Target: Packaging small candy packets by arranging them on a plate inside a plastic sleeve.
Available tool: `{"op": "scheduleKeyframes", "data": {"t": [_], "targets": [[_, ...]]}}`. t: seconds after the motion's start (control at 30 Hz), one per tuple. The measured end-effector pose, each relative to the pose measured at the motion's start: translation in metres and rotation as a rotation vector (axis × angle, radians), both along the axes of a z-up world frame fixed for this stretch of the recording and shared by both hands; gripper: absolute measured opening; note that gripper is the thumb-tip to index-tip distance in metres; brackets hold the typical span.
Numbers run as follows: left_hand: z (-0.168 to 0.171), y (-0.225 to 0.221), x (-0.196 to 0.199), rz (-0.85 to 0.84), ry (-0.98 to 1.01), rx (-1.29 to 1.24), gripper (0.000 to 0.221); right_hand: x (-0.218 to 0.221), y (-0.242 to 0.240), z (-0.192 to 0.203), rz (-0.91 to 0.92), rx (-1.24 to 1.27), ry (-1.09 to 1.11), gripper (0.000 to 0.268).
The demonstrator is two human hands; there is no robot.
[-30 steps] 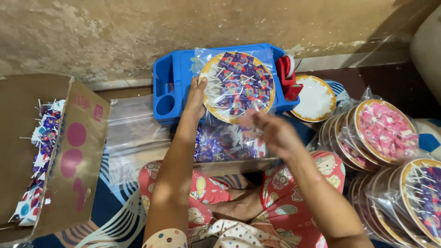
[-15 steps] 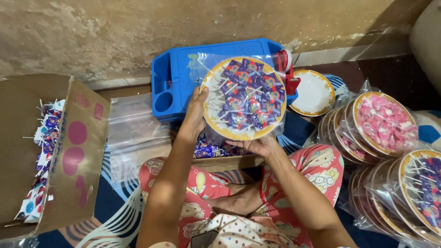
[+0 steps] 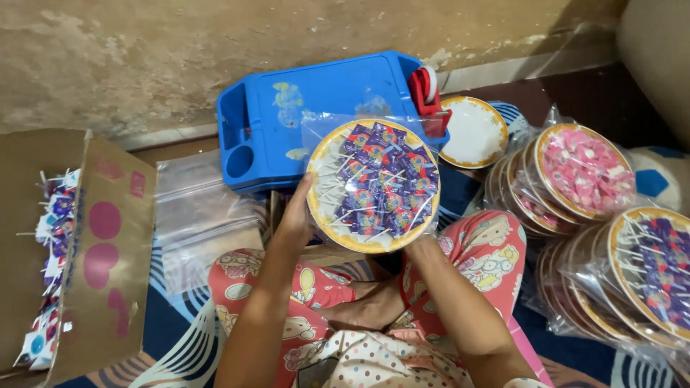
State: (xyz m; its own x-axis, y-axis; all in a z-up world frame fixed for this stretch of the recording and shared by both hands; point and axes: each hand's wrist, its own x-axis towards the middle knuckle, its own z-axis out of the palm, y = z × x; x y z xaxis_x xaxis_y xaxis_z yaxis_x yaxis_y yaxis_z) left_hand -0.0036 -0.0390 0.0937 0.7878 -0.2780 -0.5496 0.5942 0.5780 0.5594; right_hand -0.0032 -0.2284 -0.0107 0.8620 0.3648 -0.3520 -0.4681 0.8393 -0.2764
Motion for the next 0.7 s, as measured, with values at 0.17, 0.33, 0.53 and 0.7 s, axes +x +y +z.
{"op": "scheduleKeyframes", "data": {"t": [0.17,0.33,0.53,0.7], "targets": [[-0.013,-0.006,-0.002,-0.105,0.039,-0.065,0.086,-0.002,-0.012,-0.002,-0.101,0.035,0.017,0.047],[-0.049,-0.017,0.023,-0.032,-0.005,-0.012,0.067,-0.006,-0.046,-0.004,-0.252,0.071,0.024,0.043],[-0.027,-0.030,0.027,-0.124,-0.294,0.145,0.056,-0.013,-0.102,-0.017,-0.405,0.109,0.033,0.039],[-0.063,-0.072,0.027,-0.166,-0.322,0.198,0.047,-0.048,-0.148,-0.014,-0.523,0.053,0.032,0.048]]}}
